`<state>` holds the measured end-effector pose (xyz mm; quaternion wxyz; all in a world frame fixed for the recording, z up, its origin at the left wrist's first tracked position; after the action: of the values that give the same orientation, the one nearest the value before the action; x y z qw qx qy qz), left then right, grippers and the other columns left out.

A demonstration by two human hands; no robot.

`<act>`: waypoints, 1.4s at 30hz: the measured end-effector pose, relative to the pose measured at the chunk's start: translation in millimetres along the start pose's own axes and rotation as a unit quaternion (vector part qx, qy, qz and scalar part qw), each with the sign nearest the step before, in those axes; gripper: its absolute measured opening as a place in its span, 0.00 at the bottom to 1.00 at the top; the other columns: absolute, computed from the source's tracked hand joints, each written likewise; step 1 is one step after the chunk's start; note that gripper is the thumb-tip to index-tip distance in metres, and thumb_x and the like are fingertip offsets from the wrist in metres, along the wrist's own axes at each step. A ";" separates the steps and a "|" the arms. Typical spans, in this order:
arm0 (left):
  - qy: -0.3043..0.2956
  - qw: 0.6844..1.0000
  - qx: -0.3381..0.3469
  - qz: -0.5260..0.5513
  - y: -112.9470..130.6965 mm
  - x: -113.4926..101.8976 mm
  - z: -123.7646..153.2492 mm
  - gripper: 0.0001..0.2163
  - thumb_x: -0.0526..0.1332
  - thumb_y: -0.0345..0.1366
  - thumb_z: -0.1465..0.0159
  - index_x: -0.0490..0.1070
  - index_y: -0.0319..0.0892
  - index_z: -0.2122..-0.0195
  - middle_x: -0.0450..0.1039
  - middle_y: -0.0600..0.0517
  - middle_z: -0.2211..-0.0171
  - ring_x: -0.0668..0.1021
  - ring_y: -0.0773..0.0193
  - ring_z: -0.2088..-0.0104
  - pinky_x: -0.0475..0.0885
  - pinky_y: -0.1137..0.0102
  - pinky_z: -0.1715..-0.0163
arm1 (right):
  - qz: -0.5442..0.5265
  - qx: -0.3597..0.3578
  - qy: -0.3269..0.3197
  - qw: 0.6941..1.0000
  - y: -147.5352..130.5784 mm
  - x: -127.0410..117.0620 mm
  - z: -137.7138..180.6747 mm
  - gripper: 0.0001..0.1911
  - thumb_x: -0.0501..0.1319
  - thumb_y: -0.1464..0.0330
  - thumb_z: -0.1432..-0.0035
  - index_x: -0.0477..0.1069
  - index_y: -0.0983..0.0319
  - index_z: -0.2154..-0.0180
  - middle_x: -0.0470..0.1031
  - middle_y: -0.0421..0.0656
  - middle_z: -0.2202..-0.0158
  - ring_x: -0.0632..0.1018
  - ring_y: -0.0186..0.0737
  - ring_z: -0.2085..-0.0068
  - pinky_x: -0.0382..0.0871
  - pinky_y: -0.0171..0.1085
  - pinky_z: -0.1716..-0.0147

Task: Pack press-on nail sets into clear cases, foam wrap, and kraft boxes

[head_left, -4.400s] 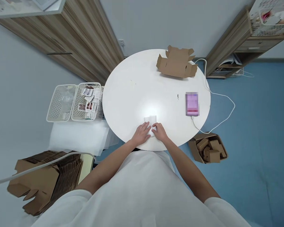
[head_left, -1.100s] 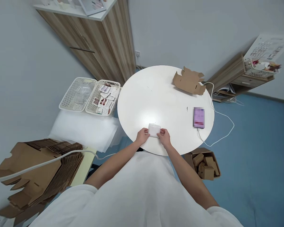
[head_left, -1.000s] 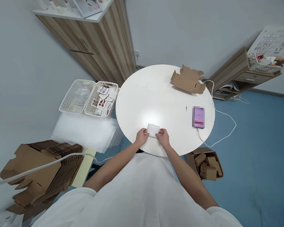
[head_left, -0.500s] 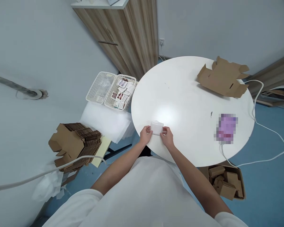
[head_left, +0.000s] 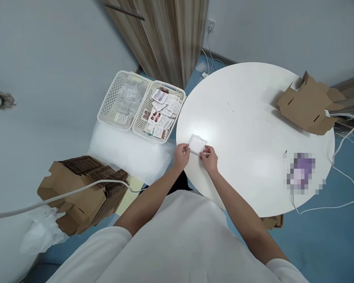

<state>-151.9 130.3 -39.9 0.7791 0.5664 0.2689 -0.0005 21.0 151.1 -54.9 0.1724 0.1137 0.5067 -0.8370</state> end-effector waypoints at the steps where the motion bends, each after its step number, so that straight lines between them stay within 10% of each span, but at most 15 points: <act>1: 0.005 1.000 0.008 0.004 0.8 -5.0 -8.5 0.08 0.55 0.31 0.42 0.68 0.40 0.62 0.67 0.47 0.60 0.73 0.65 0.60 0.72 0.68 0.59 | -0.004 0.002 -0.002 1.000 -5.7 7.9 -7.2 0.21 0.57 0.63 0.51 0.61 0.58 0.53 0.69 0.42 0.63 0.72 0.33 0.72 0.69 0.38 0.67; 23: -0.015 0.998 0.059 0.022 -6.3 -16.0 -34.2 0.13 0.53 0.32 0.40 0.65 0.43 0.54 0.58 0.46 0.47 0.63 0.60 0.45 0.63 0.62 0.48 | -0.058 -0.039 0.018 0.997 -38.2 37.0 -22.4 0.27 0.56 0.60 0.50 0.56 0.57 0.47 0.63 0.45 0.52 0.71 0.35 0.61 0.68 0.38 0.60; 42: 0.035 0.995 0.069 -0.057 7.3 -43.3 81.2 0.16 0.54 0.34 0.41 0.62 0.43 0.51 0.55 0.46 0.43 0.60 0.58 0.42 0.61 0.61 0.46 | -0.124 -0.055 -0.107 0.985 -9.3 -4.5 65.4 0.33 0.59 0.59 0.50 0.50 0.53 0.44 0.50 0.46 0.39 0.57 0.45 0.40 0.56 0.47 0.46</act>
<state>-152.7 48.1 2.1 0.7269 0.6020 0.3275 -0.0439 20.4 97.8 -15.6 0.1270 -0.0497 0.5408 -0.8300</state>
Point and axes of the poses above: each hand's wrist, its own z-axis away from the middle knuckle, its own x-axis out of the palm, y = z × x, the point moved 8 cm from there along -z, towards the middle knuckle
